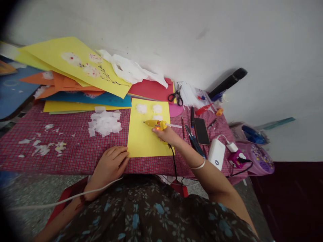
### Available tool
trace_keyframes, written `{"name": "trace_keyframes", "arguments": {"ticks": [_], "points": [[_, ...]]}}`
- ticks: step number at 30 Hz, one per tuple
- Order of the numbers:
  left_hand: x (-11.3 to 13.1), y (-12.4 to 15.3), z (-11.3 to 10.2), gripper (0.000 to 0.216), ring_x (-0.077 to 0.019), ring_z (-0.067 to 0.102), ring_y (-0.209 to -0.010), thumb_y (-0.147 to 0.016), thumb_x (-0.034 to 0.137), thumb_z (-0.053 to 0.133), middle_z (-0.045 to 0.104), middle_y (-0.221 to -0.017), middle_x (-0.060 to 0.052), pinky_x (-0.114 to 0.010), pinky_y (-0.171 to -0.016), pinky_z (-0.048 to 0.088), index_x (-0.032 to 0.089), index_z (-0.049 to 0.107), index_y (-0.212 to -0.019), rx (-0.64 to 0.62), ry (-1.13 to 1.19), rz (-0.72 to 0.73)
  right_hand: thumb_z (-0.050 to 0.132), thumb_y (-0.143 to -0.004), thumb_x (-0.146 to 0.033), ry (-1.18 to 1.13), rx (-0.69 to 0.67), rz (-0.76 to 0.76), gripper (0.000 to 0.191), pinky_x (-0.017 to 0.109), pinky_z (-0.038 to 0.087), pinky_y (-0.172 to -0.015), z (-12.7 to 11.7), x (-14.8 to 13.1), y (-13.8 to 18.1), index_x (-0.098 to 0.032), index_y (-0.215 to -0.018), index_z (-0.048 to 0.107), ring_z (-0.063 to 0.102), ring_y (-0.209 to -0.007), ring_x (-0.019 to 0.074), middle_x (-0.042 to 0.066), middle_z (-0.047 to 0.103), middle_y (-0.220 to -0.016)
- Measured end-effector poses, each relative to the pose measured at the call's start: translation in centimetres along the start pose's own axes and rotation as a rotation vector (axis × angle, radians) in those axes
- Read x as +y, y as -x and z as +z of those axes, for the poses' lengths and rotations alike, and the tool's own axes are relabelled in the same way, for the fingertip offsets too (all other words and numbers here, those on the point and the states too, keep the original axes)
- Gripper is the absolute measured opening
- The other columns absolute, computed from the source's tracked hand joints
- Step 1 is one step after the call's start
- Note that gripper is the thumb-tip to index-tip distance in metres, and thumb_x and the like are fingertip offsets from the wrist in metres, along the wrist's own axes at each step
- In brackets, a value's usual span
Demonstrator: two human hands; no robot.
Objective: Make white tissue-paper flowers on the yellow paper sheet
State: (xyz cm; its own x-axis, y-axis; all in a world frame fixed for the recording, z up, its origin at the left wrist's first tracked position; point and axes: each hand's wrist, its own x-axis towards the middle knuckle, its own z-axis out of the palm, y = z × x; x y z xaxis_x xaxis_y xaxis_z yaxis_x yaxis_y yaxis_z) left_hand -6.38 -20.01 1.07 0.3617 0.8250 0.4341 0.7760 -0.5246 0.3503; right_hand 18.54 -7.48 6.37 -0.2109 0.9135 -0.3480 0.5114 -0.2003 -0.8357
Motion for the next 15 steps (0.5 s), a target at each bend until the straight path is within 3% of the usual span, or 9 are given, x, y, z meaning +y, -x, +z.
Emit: {"name": "trace_keyframes", "arguments": {"ticks": [4, 10, 15], "points": [[0.0, 0.0, 0.0, 0.014, -0.0263, 0.062, -0.105, -0.092, 0.018, 0.056, 0.071, -0.111, -0.011, -0.045, -0.097, 0.049, 0.014, 0.068, -0.098, -0.013, -0.003, 0.005, 0.060, -0.079, -0.056, 0.016, -0.066, -0.060, 0.039, 0.023, 0.032, -0.041, -0.5, -0.4, 0.1, -0.018, -0.086, 0.054, 0.041, -0.043, 0.0068, -0.004, 0.053, -0.059], [0.0, 0.0, 0.1, 0.015, -0.0264, 0.062, -0.104, -0.092, 0.018, 0.055, 0.071, -0.111, -0.011, -0.046, -0.095, 0.050, 0.014, 0.068, -0.098, -0.015, -0.005, -0.001, 0.060, -0.079, -0.051, 0.042, -0.007, -0.050, 0.036, 0.023, 0.035, -0.041, -0.3, 0.6, -0.3, -0.018, -0.092, 0.055, 0.042, -0.045, 0.0077, -0.003, 0.053, -0.063], [0.0, 0.0, 0.0, 0.015, -0.0266, 0.062, -0.105, -0.093, 0.019, 0.055, 0.071, -0.111, -0.011, -0.046, -0.096, 0.050, 0.014, 0.069, -0.098, -0.025, 0.003, -0.004, 0.060, -0.080, -0.055, 0.023, 0.006, -0.071, 0.039, 0.022, 0.035, -0.041, -0.1, 1.8, -0.5, -0.019, -0.095, 0.053, 0.040, -0.043, 0.0078, -0.008, 0.042, -0.055]]}}
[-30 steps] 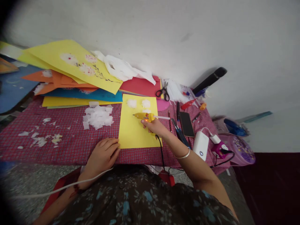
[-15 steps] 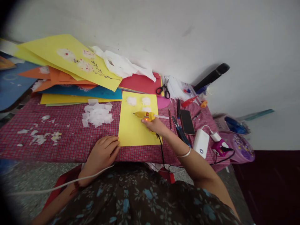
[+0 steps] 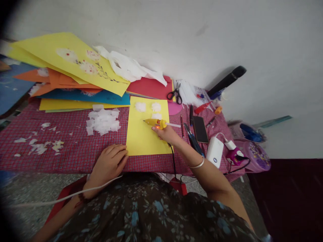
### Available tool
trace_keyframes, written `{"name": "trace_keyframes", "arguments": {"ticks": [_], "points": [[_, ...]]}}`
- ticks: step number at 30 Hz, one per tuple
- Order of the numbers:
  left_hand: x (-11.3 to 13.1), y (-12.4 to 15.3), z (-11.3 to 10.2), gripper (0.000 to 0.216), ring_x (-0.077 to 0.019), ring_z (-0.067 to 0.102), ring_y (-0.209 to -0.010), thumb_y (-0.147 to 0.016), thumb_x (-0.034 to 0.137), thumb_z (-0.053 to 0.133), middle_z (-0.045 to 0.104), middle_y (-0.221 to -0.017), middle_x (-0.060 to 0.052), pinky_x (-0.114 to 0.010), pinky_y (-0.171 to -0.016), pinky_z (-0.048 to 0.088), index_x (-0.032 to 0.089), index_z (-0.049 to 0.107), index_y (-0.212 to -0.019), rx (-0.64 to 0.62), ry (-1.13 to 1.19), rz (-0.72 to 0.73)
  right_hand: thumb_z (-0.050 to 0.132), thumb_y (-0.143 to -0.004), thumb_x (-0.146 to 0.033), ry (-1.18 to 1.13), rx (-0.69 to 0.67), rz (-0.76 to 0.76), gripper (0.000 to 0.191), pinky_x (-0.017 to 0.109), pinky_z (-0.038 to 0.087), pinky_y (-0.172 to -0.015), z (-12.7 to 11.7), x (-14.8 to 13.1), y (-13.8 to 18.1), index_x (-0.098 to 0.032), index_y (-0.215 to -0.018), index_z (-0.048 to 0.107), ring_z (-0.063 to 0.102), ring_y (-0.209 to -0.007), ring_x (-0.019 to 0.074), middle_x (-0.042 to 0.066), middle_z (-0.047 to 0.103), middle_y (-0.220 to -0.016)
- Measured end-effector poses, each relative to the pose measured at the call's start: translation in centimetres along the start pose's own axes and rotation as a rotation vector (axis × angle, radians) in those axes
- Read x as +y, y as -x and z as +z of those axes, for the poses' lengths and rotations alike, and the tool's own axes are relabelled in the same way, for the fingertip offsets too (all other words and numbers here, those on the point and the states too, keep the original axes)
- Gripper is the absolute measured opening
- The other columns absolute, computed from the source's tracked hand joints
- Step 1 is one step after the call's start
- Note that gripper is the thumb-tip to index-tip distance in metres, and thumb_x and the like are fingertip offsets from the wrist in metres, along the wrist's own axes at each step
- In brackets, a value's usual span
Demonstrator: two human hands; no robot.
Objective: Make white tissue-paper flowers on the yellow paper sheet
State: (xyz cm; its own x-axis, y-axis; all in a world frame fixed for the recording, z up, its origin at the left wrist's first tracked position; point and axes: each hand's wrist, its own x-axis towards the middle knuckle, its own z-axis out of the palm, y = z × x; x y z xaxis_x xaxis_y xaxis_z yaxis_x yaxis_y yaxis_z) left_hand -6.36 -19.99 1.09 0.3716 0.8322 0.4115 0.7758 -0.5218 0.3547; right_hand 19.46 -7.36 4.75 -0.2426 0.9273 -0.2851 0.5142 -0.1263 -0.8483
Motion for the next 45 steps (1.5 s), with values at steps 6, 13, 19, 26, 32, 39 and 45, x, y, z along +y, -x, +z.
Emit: {"name": "trace_keyframes", "arguments": {"ticks": [6, 13, 19, 26, 32, 39, 45], "points": [[-0.1, 0.1, 0.0, 0.015, -0.0260, 0.062, -0.104, -0.093, 0.019, 0.055, 0.071, -0.111, -0.011, -0.045, -0.096, 0.049, 0.015, 0.068, -0.098, 0.002, -0.005, 0.005, 0.060, -0.078, -0.060, -0.004, -0.076, -0.004, 0.044, 0.021, 0.034, -0.040, 0.0, -0.7, 0.2, -0.018, -0.089, 0.054, 0.043, -0.046, 0.0064, -0.002, 0.055, -0.067], [-0.1, 0.0, -0.1, 0.013, -0.0266, 0.061, -0.103, -0.092, 0.018, 0.056, 0.070, -0.110, -0.011, -0.046, -0.096, 0.049, 0.013, 0.068, -0.097, 0.010, -0.004, 0.011, 0.057, -0.081, -0.053, 0.022, -0.055, 0.002, 0.040, 0.021, 0.035, -0.040, -0.3, -1.2, 0.7, -0.016, -0.096, 0.058, 0.043, -0.046, 0.0052, 0.001, 0.061, -0.078], [0.0, 0.0, -0.1, 0.016, -0.0268, 0.061, -0.106, -0.093, 0.019, 0.054, 0.070, -0.112, -0.011, -0.046, -0.097, 0.049, 0.015, 0.068, -0.100, -0.011, -0.015, 0.008, 0.058, -0.080, -0.051, 0.017, -0.021, 0.008, 0.038, 0.021, 0.035, -0.041, -0.1, -1.3, 0.9, -0.016, -0.095, 0.058, 0.044, -0.049, 0.0066, 0.001, 0.058, -0.073], [0.0, 0.1, -0.1, 0.016, -0.0266, 0.062, -0.105, -0.094, 0.019, 0.054, 0.070, -0.112, -0.011, -0.046, -0.096, 0.049, 0.015, 0.068, -0.099, -0.019, -0.011, 0.002, 0.061, -0.079, -0.047, -0.014, 0.058, 0.059, 0.033, 0.022, 0.036, -0.043, 0.6, -1.3, 0.5, -0.018, -0.093, 0.054, 0.042, -0.048, 0.0082, -0.006, 0.046, -0.059], [0.0, 0.1, -0.1, 0.016, -0.0270, 0.061, -0.107, -0.094, 0.019, 0.054, 0.070, -0.114, -0.011, -0.046, -0.098, 0.048, 0.014, 0.068, -0.100, -0.019, -0.008, 0.002, 0.062, -0.080, -0.049, -0.015, 0.044, 0.058, 0.033, 0.022, 0.034, -0.041, 0.3, -1.6, 0.6, -0.020, -0.093, 0.054, 0.040, -0.043, 0.0075, -0.007, 0.047, -0.056], [0.0, 0.0, -0.1, 0.016, -0.0271, 0.062, -0.105, -0.093, 0.019, 0.054, 0.071, -0.112, -0.011, -0.046, -0.096, 0.049, 0.014, 0.068, -0.100, -0.007, -0.012, 0.007, 0.058, -0.081, -0.052, -0.013, -0.040, -0.002, 0.035, 0.021, 0.035, -0.040, 0.0, -1.5, 0.9, -0.018, -0.090, 0.055, 0.043, -0.047, 0.0054, 0.002, 0.063, -0.081], [0.0, 0.0, -0.1, 0.016, -0.0273, 0.062, -0.106, -0.093, 0.019, 0.055, 0.070, -0.112, -0.012, -0.047, -0.097, 0.049, 0.014, 0.068, -0.100, -0.016, 0.001, 0.001, 0.061, -0.080, -0.045, -0.059, 0.074, 0.046, 0.029, 0.022, 0.035, -0.041, 0.8, -1.3, 0.4, -0.020, -0.090, 0.052, 0.041, -0.044, 0.0076, -0.007, 0.049, -0.058]]}}
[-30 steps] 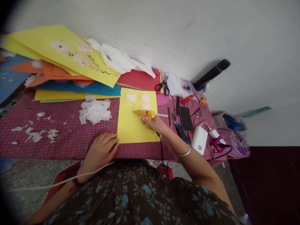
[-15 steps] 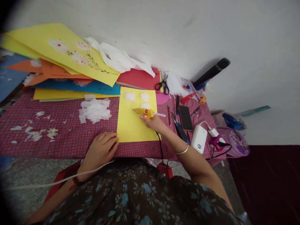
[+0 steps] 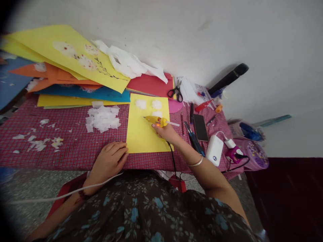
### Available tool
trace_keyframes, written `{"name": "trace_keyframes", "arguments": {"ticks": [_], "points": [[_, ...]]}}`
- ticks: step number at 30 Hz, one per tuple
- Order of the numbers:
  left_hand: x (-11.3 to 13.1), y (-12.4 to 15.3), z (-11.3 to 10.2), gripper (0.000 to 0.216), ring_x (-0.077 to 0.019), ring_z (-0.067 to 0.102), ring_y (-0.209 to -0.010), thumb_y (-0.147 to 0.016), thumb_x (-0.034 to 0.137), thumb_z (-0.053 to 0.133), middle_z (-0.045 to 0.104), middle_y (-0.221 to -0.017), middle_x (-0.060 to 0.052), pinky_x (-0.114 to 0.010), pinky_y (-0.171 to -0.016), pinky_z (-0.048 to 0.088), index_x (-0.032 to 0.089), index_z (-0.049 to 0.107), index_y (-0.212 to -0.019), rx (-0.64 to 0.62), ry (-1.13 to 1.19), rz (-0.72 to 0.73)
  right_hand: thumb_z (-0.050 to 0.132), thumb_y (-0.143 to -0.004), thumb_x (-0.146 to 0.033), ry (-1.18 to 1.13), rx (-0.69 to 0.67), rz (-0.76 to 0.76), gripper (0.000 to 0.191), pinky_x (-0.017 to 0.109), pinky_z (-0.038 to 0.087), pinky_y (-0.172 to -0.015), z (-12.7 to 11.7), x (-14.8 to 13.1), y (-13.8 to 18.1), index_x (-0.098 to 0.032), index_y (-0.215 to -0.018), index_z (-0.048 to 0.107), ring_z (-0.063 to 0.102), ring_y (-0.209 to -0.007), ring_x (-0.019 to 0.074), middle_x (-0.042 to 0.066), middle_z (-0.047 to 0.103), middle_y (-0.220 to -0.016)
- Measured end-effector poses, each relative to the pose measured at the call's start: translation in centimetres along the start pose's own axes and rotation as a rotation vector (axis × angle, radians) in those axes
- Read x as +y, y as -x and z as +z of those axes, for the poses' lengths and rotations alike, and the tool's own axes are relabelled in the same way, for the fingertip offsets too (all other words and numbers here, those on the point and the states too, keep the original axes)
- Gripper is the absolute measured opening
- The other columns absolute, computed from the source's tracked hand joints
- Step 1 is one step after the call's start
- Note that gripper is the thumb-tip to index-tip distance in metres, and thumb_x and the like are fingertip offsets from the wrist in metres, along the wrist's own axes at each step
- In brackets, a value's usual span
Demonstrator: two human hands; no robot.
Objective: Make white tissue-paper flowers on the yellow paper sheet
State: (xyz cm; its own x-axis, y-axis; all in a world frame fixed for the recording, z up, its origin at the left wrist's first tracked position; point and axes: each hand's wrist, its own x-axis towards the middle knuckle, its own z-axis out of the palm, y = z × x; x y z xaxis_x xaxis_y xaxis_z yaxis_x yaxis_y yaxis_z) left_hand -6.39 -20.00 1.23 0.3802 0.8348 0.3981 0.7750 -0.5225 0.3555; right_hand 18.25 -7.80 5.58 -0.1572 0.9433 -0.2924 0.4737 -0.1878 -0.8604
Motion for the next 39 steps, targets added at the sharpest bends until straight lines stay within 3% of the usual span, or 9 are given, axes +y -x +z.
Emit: {"name": "trace_keyframes", "arguments": {"ticks": [5, 11, 19, 24, 28, 30, 33, 36, 39], "points": [[0.0, 0.0, -0.1, 0.016, -0.0275, 0.062, -0.105, -0.093, 0.018, 0.054, 0.070, -0.111, -0.012, -0.047, -0.095, 0.050, 0.015, 0.069, -0.099, 0.000, 0.015, -0.001, 0.063, -0.079, -0.047, 0.018, -0.021, 0.013, 0.031, 0.023, 0.034, -0.041, -0.1, -0.4, 0.1, -0.021, -0.090, 0.052, 0.039, -0.043, 0.0079, -0.008, 0.043, -0.054], [0.0, -0.1, -0.1, 0.017, -0.0277, 0.061, -0.105, -0.093, 0.019, 0.054, 0.071, -0.111, -0.012, -0.047, -0.094, 0.050, 0.014, 0.069, -0.099, 0.004, 0.009, 0.008, 0.060, -0.077, -0.056, 0.031, -0.072, -0.006, 0.039, 0.022, 0.034, -0.040, -0.5, -0.6, 0.5, -0.019, -0.087, 0.052, 0.042, -0.044, 0.0056, -0.001, 0.060, -0.073], [-0.1, 0.0, 0.0, 0.016, -0.0259, 0.062, -0.105, -0.094, 0.020, 0.053, 0.071, -0.112, -0.010, -0.045, -0.097, 0.049, 0.016, 0.068, -0.099, 0.004, -0.008, 0.000, 0.060, -0.083, -0.043, 0.102, -0.079, 0.001, 0.025, 0.021, 0.038, -0.040, -0.4, -0.3, -0.1, -0.018, -0.088, 0.056, 0.042, -0.045, 0.0067, -0.002, 0.057, -0.066], [-0.1, 0.1, 0.0, 0.016, -0.0261, 0.062, -0.106, -0.094, 0.020, 0.053, 0.071, -0.112, -0.010, -0.045, -0.096, 0.049, 0.016, 0.067, -0.099, -0.004, 0.000, -0.006, 0.071, -0.080, -0.036, 0.377, -0.200, 0.085, 0.021, 0.024, 0.034, -0.037, -2.4, -4.2, -2.5, -0.018, -0.087, 0.063, 0.046, -0.041, 0.0097, 0.001, 0.061, -0.058], [-0.1, 0.1, 0.0, 0.016, -0.0263, 0.062, -0.107, -0.094, 0.021, 0.053, 0.070, -0.112, -0.010, -0.045, -0.096, 0.048, 0.017, 0.067, -0.099, -0.011, -0.008, -0.007, 0.087, -0.062, -0.033, 0.573, -0.413, 0.146, 0.028, 0.024, 0.030, -0.038, -4.3, -8.6, -5.3, -0.016, -0.066, 0.065, 0.044, -0.041, 0.0104, 0.002, 0.056, -0.049], [0.0, 0.1, 0.0, 0.016, -0.0261, 0.062, -0.106, -0.095, 0.022, 0.053, 0.070, -0.113, -0.010, -0.045, -0.095, 0.048, 0.017, 0.067, -0.100, -0.007, -0.003, -0.009, 0.091, -0.052, -0.033, 0.495, -0.382, 0.092, 0.034, 0.023, 0.030, -0.039, -5.7, -9.8, -5.4, -0.017, -0.060, 0.063, 0.043, -0.041, 0.0092, -0.001, 0.052, -0.046], [-0.2, 0.2, 0.1, 0.016, -0.0258, 0.061, -0.104, -0.095, 0.022, 0.053, 0.070, -0.112, -0.011, -0.044, -0.094, 0.049, 0.017, 0.067, -0.100, 0.004, 0.002, 0.003, 0.082, -0.063, -0.052, 0.251, -0.328, -0.070, 0.039, 0.021, 0.034, -0.042, -8.3, -9.1, -2.9, -0.018, -0.067, 0.064, 0.046, -0.043, 0.0074, -0.003, 0.056, -0.052], [-0.5, 0.3, 0.3, 0.015, -0.0261, 0.061, -0.103, -0.094, 0.021, 0.054, 0.070, -0.112, -0.011, -0.043, -0.093, 0.049, 0.016, 0.066, -0.099, 0.018, -0.001, 0.039, 0.062, -0.075, -0.071, -0.041, -0.344, -0.127, 0.054, 0.022, 0.029, -0.039, -10.6, -5.6, 1.5, -0.017, -0.075, 0.060, 0.040, -0.040, 0.0052, 0.002, 0.065, -0.068], [-0.9, 0.3, 0.4, 0.014, -0.0265, 0.061, -0.103, -0.093, 0.021, 0.055, 0.070, -0.111, -0.011, -0.043, -0.093, 0.048, 0.017, 0.065, -0.101, 0.031, -0.021, 0.071, 0.065, -0.072, -0.071, -0.332, -0.304, -0.087, 0.054, 0.022, 0.024, -0.037, -11.7, -1.5, 5.5, -0.018, -0.076, 0.054, 0.036, -0.039, 0.0046, 0.001, 0.064, -0.069]]}}
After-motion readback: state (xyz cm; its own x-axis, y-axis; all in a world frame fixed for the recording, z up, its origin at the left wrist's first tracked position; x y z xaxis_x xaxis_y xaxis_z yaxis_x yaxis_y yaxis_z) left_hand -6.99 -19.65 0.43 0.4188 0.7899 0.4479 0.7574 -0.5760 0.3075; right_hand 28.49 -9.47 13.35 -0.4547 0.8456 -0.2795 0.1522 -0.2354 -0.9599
